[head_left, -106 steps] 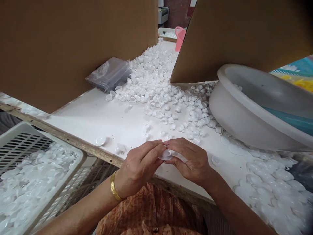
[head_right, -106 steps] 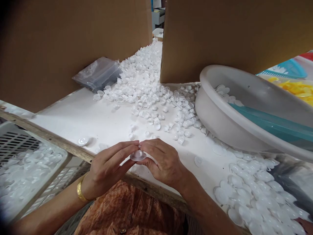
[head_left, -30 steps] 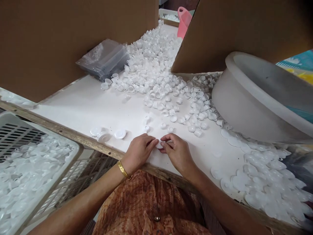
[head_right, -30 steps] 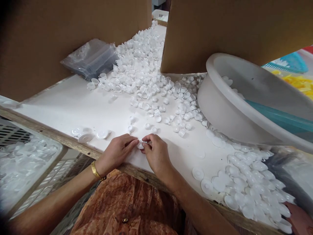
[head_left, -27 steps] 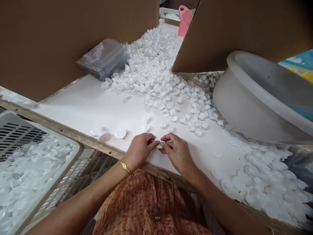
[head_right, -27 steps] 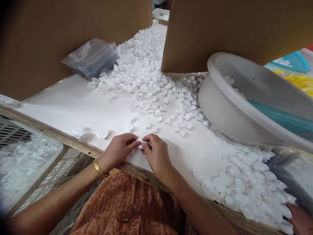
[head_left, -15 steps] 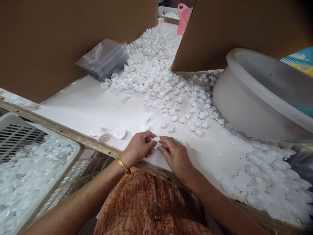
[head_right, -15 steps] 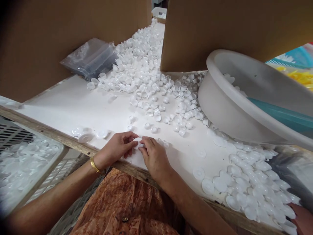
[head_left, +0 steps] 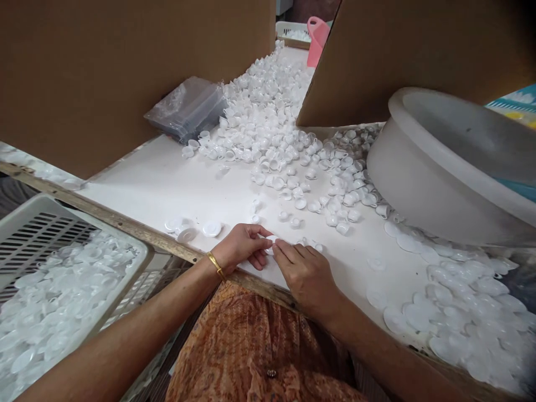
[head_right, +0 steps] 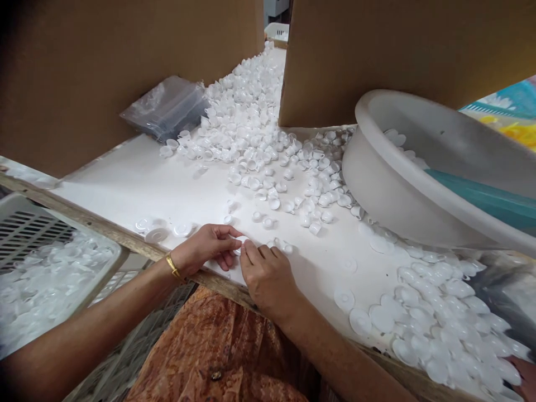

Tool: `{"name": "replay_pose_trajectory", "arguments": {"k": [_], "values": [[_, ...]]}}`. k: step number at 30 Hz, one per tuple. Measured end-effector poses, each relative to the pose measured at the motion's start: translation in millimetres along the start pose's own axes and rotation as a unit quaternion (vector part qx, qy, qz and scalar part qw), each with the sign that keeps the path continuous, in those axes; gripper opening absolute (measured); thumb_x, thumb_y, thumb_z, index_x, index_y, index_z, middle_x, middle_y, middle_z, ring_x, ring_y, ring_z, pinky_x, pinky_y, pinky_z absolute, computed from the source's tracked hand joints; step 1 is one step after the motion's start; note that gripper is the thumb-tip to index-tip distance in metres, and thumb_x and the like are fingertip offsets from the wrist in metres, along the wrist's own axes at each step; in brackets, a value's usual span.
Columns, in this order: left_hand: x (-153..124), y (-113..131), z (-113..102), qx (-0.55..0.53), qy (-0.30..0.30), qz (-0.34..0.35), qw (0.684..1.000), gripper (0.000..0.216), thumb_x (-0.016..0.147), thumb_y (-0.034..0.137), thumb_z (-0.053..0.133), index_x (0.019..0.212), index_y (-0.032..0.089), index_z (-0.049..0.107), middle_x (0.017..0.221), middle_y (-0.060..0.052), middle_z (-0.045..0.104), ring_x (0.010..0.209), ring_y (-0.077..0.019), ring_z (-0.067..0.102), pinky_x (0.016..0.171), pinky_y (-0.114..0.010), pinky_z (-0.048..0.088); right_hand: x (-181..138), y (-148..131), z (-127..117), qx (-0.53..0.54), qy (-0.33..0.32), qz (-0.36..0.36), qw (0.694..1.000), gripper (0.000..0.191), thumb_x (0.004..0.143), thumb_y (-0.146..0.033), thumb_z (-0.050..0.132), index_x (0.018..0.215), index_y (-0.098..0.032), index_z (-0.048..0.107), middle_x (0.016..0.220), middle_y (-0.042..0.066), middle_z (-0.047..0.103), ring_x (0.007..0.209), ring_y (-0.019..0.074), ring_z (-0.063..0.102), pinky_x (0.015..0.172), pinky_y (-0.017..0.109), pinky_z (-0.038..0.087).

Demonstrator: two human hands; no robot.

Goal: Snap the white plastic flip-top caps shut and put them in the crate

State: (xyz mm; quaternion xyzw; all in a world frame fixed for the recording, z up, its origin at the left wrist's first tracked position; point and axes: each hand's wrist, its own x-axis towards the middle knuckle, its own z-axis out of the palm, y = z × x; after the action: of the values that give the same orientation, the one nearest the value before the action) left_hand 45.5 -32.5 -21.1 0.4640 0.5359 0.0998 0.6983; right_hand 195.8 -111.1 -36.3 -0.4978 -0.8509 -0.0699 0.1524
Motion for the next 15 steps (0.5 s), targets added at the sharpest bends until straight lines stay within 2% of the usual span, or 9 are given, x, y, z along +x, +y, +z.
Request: {"name": "replay_pose_trajectory", "arguments": {"k": [2, 4, 6, 8, 9, 11, 13, 15], "values": [[-5.0, -0.6, -0.1, 0.07, 0.028, 0.004, 0.997, 0.023, 0.075, 0.028, 0.059, 0.091, 0.012, 0.06, 0.048, 0.002, 0.055, 0.042, -0.0122, 0.055, 0.045, -0.025, 0.047, -0.6, 0.0, 0.6, -0.014, -0.008, -0.006, 1.0, 0.035, 0.084, -0.009, 0.038, 0.11, -0.01, 0.061, 0.109, 0.011, 0.064, 0.084, 0.0212, 0.057, 0.069, 0.035, 0.044], [-9.8, 0.7, 1.3, 0.214, 0.106, 0.065, 0.969, 0.027, 0.077, 0.033, 0.057, 0.095, 0.014, 0.062, 0.053, 0.002, 0.054, 0.047, -0.0125, 0.054, 0.049, -0.027, 0.045, -1.0, -0.7, 1.2, -0.023, -0.015, -0.008, 1.0, 0.034, 0.084, -0.009, 0.039, 0.11, -0.011, 0.061, 0.112, 0.01, 0.063, 0.082, 0.0215, 0.057, 0.068, 0.035, 0.044], [-10.0, 5.2, 4.7, 0.359, 0.211, 0.184, 0.89, 0.03, 0.082, 0.036, 0.051, 0.102, 0.017, 0.063, 0.065, -0.001, 0.056, 0.057, -0.0134, 0.053, 0.058, -0.028, 0.044, -0.9, -2.0, 1.4, -0.026, -0.019, -0.007, 0.999, 0.033, 0.084, -0.01, 0.039, 0.109, -0.011, 0.061, 0.113, 0.01, 0.063, 0.08, 0.0214, 0.056, 0.066, 0.036, 0.044], [-2.3, 11.8, 10.3, 0.438, 0.283, 0.304, 0.797, 0.032, 0.088, 0.033, 0.041, 0.111, 0.019, 0.059, 0.081, -0.005, 0.056, 0.072, -0.0156, 0.053, 0.068, -0.03, 0.042, -0.7, -3.3, 1.6, -0.018, -0.024, 0.0, 1.0, 0.032, 0.084, -0.01, 0.039, 0.109, -0.012, 0.061, 0.113, 0.011, 0.062, 0.079, 0.0215, 0.057, 0.065, 0.036, 0.044], [4.4, 15.1, 13.7, 0.462, 0.299, 0.343, 0.762, 0.034, 0.09, 0.03, 0.037, 0.115, 0.019, 0.056, 0.087, -0.007, 0.055, 0.079, -0.0171, 0.051, 0.072, -0.031, 0.04, -1.0, -3.8, 2.0, -0.009, -0.028, 0.005, 1.0, 0.032, 0.084, -0.01, 0.04, 0.108, -0.012, 0.06, 0.113, 0.012, 0.062, 0.08, 0.0217, 0.057, 0.065, 0.036, 0.044], [20.6, 19.8, 20.8, 0.508, 0.304, 0.374, 0.714, 0.035, 0.09, 0.026, 0.036, 0.12, 0.021, 0.052, 0.096, -0.01, 0.052, 0.089, -0.0207, 0.047, 0.077, -0.035, 0.037, -2.7, -4.0, 3.7, 0.015, -0.033, 0.017, 0.999, 0.029, 0.084, -0.01, 0.041, 0.106, -0.012, 0.061, 0.111, 0.013, 0.062, 0.082, 0.0218, 0.058, 0.068, 0.035, 0.046], [35.5, 20.8, 26.8, 0.551, 0.296, 0.368, 0.688, 0.037, 0.089, 0.023, 0.038, 0.124, 0.026, 0.049, 0.103, -0.011, 0.05, 0.094, -0.0238, 0.043, 0.078, -0.039, 0.034, -6.3, -2.9, 6.7, 0.043, -0.022, 0.027, 0.998, 0.027, 0.085, -0.011, 0.043, 0.104, -0.011, 0.062, 0.11, 0.014, 0.063, 0.086, 0.0211, 0.059, 0.073, 0.033, 0.048], [44.6, 18.7, 30.7, 0.573, 0.295, 0.355, 0.678, 0.04, 0.088, 0.021, 0.039, 0.127, 0.029, 0.046, 0.107, -0.011, 0.048, 0.097, -0.0252, 0.04, 0.079, -0.04, 0.032, -10.9, -0.9, 10.2, 0.073, 0.002, 0.036, 0.997, 0.027, 0.086, -0.012, 0.042, 0.105, -0.01, 0.062, 0.111, 0.014, 0.063, 0.094, 0.0202, 0.059, 0.079, 0.031, 0.049]]}}
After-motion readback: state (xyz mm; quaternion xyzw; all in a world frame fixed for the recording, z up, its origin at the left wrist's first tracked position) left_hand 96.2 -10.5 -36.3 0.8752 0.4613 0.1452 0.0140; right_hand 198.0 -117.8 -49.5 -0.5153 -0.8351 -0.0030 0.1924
